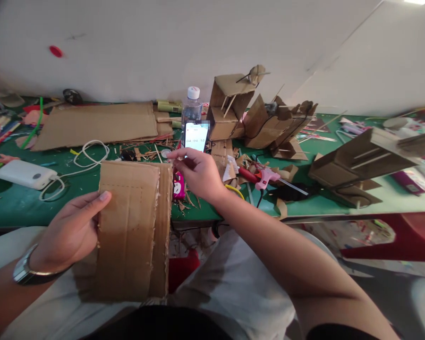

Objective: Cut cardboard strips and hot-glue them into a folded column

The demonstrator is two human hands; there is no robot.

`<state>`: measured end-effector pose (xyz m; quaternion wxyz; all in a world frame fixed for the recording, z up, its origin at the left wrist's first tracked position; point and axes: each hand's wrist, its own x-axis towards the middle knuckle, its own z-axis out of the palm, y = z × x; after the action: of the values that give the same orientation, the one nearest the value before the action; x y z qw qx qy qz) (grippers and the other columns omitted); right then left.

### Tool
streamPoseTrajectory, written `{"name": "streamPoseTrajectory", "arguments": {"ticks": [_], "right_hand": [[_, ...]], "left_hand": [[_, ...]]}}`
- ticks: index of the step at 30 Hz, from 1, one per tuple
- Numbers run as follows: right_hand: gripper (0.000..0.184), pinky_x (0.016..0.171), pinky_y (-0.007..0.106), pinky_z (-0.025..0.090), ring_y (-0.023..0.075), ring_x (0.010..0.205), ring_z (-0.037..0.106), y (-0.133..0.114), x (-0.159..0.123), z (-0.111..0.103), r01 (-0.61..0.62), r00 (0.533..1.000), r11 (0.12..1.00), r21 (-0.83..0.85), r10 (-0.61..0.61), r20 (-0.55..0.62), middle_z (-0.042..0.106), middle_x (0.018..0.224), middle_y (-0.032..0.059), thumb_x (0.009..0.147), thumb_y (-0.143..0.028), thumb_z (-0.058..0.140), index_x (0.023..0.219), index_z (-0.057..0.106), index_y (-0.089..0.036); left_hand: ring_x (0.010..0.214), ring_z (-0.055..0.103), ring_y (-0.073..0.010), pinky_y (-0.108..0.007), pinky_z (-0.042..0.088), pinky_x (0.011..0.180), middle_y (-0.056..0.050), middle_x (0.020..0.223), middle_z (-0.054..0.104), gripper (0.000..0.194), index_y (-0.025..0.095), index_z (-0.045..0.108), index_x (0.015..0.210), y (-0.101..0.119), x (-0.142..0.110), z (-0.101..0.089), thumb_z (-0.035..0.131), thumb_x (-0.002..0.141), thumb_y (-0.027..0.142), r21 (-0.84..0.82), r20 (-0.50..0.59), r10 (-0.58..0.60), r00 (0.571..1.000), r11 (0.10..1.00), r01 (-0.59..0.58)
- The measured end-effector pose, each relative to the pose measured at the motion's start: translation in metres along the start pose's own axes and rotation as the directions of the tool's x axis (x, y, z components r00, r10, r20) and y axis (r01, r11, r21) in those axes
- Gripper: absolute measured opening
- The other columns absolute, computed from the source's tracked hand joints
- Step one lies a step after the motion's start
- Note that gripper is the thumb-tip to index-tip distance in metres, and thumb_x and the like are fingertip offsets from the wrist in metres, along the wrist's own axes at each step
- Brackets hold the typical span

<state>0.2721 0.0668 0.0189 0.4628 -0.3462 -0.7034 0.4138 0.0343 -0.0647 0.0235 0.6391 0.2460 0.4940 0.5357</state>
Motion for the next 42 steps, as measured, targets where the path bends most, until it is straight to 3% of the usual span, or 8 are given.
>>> {"name": "streamPoseTrajectory", "arguments": {"ticks": [4, 6, 10, 12, 23, 30, 36, 42], "right_hand": [[0.02, 0.072, 0.031, 0.056, 0.0154, 0.081, 0.069, -0.006, -0.006, -0.001, 0.035, 0.999, 0.999, -0.037, -0.034, 0.021, 0.077, 0.095, 0.0062, 0.097, -0.021, 0.061, 0.107, 0.078, -0.016], [0.022, 0.077, 0.033, 0.057, 0.0168, 0.087, 0.07, -0.011, -0.007, -0.004, 0.121, 0.992, 0.992, -0.036, -0.12, 0.046, 0.077, 0.101, 0.0069, 0.099, -0.023, 0.06, 0.111, 0.077, -0.018], [0.02, 0.092, 0.038, 0.058, 0.0211, 0.104, 0.072, -0.016, -0.005, -0.012, 0.403, 0.909, 0.91, -0.095, -0.386, 0.158, 0.077, 0.11, 0.0089, 0.094, -0.018, 0.067, 0.11, 0.079, -0.02], [0.021, 0.091, 0.037, 0.06, 0.0206, 0.102, 0.074, -0.016, -0.003, -0.015, 0.466, 0.876, 0.877, -0.121, -0.438, 0.201, 0.078, 0.109, 0.0087, 0.094, -0.015, 0.067, 0.108, 0.08, -0.022], [0.005, 0.083, 0.034, 0.059, 0.0176, 0.094, 0.07, -0.017, 0.004, -0.023, 0.518, 0.829, 0.841, -0.157, -0.448, 0.335, 0.074, 0.098, 0.008, 0.099, -0.017, 0.066, 0.096, 0.07, -0.019], [0.026, 0.092, 0.035, 0.06, 0.0186, 0.106, 0.073, -0.017, 0.003, -0.028, 0.583, 0.781, 0.798, -0.151, -0.5, 0.375, 0.075, 0.116, 0.0109, 0.102, -0.014, 0.06, 0.122, 0.074, -0.02], [0.017, 0.09, 0.035, 0.062, 0.0191, 0.102, 0.074, -0.015, 0.005, -0.032, 0.597, 0.774, 0.792, -0.129, -0.526, 0.351, 0.076, 0.11, 0.0086, 0.098, -0.015, 0.067, 0.107, 0.079, -0.022], [0.013, 0.089, 0.033, 0.06, 0.0172, 0.102, 0.073, -0.022, 0.005, -0.032, 0.606, 0.758, 0.776, -0.174, -0.496, 0.424, 0.075, 0.106, 0.0085, 0.1, -0.01, 0.061, 0.098, 0.07, -0.019]], "left_hand": [[0.114, 0.073, -0.0348, -0.042, 0.064, 0.093, -0.006, 0.096, 0.082, 0.023, 0.026, 0.082, 0.091, 0.003, -0.001, 0.004, 0.088, 0.074, 0.04, 0.013, -0.027, 0.002, 1.0, 1.0, -0.002], [0.111, 0.074, -0.034, -0.042, 0.064, 0.092, -0.005, 0.094, 0.082, 0.024, 0.024, 0.081, 0.09, 0.005, -0.001, 0.006, 0.089, 0.074, 0.04, 0.03, -0.036, -0.006, 0.999, 1.0, 0.007], [0.106, 0.075, -0.0323, -0.039, 0.065, 0.087, -0.005, 0.092, 0.081, 0.022, 0.024, 0.079, 0.091, 0.005, -0.001, 0.006, 0.086, 0.076, 0.038, 0.048, -0.051, 0.004, 0.999, 0.999, -0.001], [0.104, 0.076, -0.0312, -0.037, 0.065, 0.084, -0.005, 0.091, 0.081, 0.021, 0.024, 0.079, 0.093, 0.005, 0.0, 0.004, 0.085, 0.078, 0.038, 0.053, -0.056, 0.007, 0.998, 0.999, -0.004], [0.102, 0.077, -0.03, -0.036, 0.066, 0.081, -0.007, 0.093, 0.082, 0.028, 0.021, 0.079, 0.094, 0.008, -0.001, 0.004, 0.09, 0.074, 0.039, 0.018, -0.062, -0.026, 0.998, 0.999, 0.027], [0.106, 0.076, -0.0328, -0.038, 0.067, 0.083, -0.01, 0.097, 0.083, 0.033, 0.018, 0.079, 0.088, 0.012, 0.0, 0.005, 0.094, 0.067, 0.039, 0.019, -0.081, -0.012, 0.997, 1.0, 0.013], [0.103, 0.078, -0.0338, -0.039, 0.068, 0.081, -0.012, 0.097, 0.083, 0.033, 0.016, 0.08, 0.093, 0.013, -0.001, 0.007, 0.093, 0.07, 0.036, -0.017, -0.061, -0.067, 0.996, 0.998, 0.066], [0.106, 0.077, -0.0359, -0.041, 0.067, 0.085, -0.013, 0.097, 0.083, 0.033, 0.015, 0.081, 0.089, 0.013, 0.002, 0.008, 0.095, 0.067, 0.035, -0.01, -0.077, -0.057, 0.995, 0.998, 0.056]]}}
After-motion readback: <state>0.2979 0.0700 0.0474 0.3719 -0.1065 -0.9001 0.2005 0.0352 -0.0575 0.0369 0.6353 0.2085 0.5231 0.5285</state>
